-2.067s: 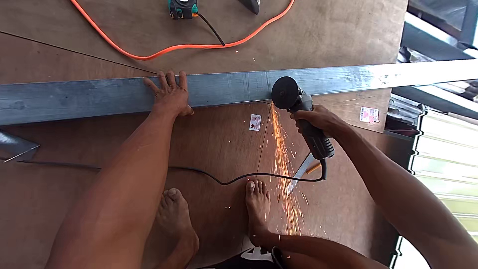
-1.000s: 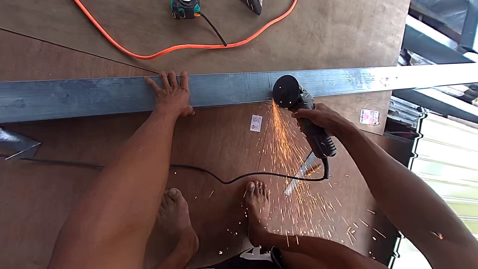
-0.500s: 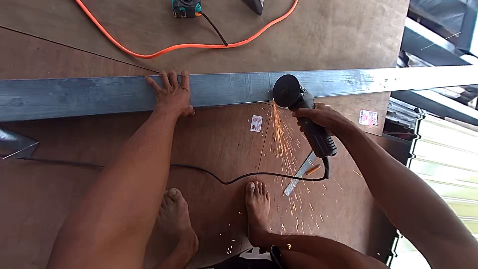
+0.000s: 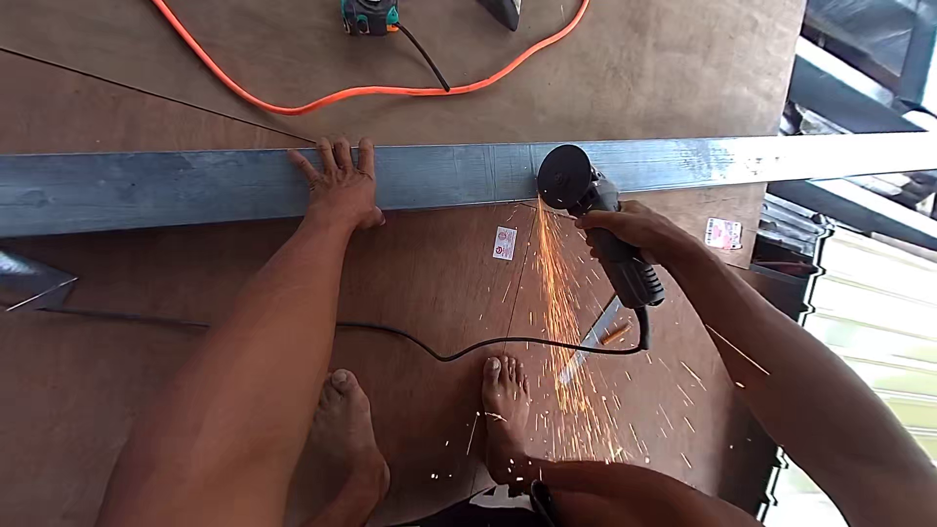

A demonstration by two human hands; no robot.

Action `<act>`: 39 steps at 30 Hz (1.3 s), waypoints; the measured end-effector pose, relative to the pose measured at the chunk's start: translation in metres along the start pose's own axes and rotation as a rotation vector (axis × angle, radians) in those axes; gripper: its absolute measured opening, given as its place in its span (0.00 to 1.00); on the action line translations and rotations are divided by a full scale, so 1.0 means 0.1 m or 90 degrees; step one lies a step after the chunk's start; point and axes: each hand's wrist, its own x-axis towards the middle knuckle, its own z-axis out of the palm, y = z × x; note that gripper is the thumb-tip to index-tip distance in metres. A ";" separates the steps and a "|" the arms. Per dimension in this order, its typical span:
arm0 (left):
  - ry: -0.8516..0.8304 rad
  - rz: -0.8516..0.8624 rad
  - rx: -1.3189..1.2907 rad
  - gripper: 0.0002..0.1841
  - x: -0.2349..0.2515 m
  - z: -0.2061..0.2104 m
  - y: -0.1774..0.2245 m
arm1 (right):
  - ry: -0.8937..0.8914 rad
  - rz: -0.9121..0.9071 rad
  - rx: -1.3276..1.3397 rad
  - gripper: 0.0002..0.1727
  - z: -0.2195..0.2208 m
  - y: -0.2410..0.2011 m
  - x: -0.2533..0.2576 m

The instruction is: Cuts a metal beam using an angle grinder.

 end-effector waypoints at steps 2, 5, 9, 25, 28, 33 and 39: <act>0.006 0.001 -0.001 0.70 0.00 0.00 0.00 | -0.007 -0.004 -0.004 0.22 -0.01 -0.01 -0.01; 0.006 0.004 0.003 0.70 0.00 0.01 -0.01 | -0.010 -0.002 -0.001 0.23 -0.01 0.01 0.01; 0.007 0.003 0.003 0.71 0.01 0.01 0.00 | 0.000 0.002 -0.003 0.23 0.00 0.00 0.01; -0.005 0.002 -0.003 0.70 0.00 -0.01 0.00 | -0.009 -0.009 -0.006 0.22 -0.03 -0.03 0.03; -0.009 0.002 0.001 0.70 -0.01 -0.02 0.00 | -0.008 -0.010 -0.004 0.22 -0.03 -0.02 0.04; -0.001 0.003 -0.002 0.70 0.01 0.01 0.00 | -0.003 -0.010 0.009 0.23 -0.02 -0.06 0.06; -0.003 0.006 -0.004 0.71 0.00 0.00 -0.01 | -0.002 -0.011 0.004 0.22 -0.02 -0.09 0.05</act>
